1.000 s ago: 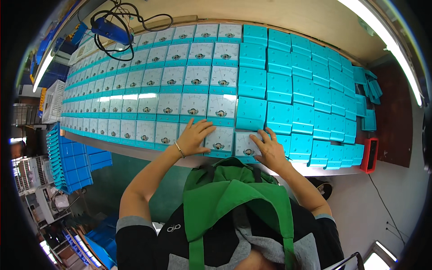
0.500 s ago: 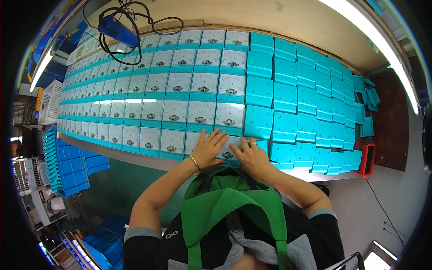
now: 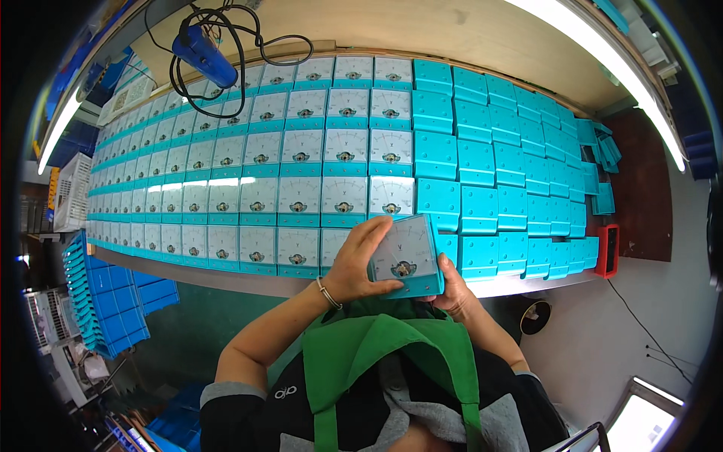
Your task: The person repeatedly picks up small teal boxes from a table, opens them, and uses a screwdriver to tighten a screw on the internal gauge-like component. They then close the boxes and place them back on the table in an organized row.
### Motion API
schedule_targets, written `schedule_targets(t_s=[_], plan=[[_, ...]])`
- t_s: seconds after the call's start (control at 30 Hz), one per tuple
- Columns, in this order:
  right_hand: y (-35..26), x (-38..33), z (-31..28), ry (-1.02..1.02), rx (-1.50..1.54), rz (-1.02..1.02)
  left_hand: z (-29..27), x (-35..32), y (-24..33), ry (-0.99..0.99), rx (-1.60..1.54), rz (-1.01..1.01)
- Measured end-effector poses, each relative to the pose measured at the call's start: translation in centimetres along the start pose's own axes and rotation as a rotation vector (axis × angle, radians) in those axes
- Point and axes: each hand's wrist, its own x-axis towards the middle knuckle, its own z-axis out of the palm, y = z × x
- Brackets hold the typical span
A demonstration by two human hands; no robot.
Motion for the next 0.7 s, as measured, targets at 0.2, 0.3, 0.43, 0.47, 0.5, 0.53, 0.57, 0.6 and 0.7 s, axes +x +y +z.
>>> schedule_targets(t_s=[0.2, 0.3, 0.43, 0.47, 0.5, 0.53, 0.57, 0.6, 0.7], plan=[[-3.7, -0.9, -2.1, 0.184, -0.749, -0.204, -2.5, 0.5, 1.1, -0.147, 0.022, 0.021], [-4.2, -0.6, -4.0, 0.603, -1.699, -0.417, -3.2, 1.1, 2.7, -0.190, 0.116, -0.026], [-3.6, -0.4, -3.0, 0.556, -1.569, -0.663, -3.0, 1.2, 3.5, -0.153, 0.098, -0.021], [-3.3, -0.6, -1.8, 0.457, -1.269, -0.551, -3.0, 1.1, 3.7, -0.149, 0.093, -0.023], [-2.8, -0.9, -1.0, 0.370, -0.971, -0.439, -3.0, 1.3, 4.0, -0.147, 0.089, -0.016], [-1.5, -0.6, -1.0, 0.174, -0.806, -0.389, -3.0, 1.4, 4.3, -0.144, 0.085, -0.010], [-0.8, -0.2, -0.3, -0.022, -0.641, -0.338, -2.9, 1.6, 4.4, -0.135, 0.083, -0.003], [-1.0, -1.1, 0.8, -0.109, -0.637, -0.405, -2.9, 1.7, 4.5, -0.134, 0.069, -0.022], [-0.6, -0.7, 0.3, -0.116, -0.370, -0.251, -3.1, 1.8, 4.6, -0.139, 0.052, -0.056]])
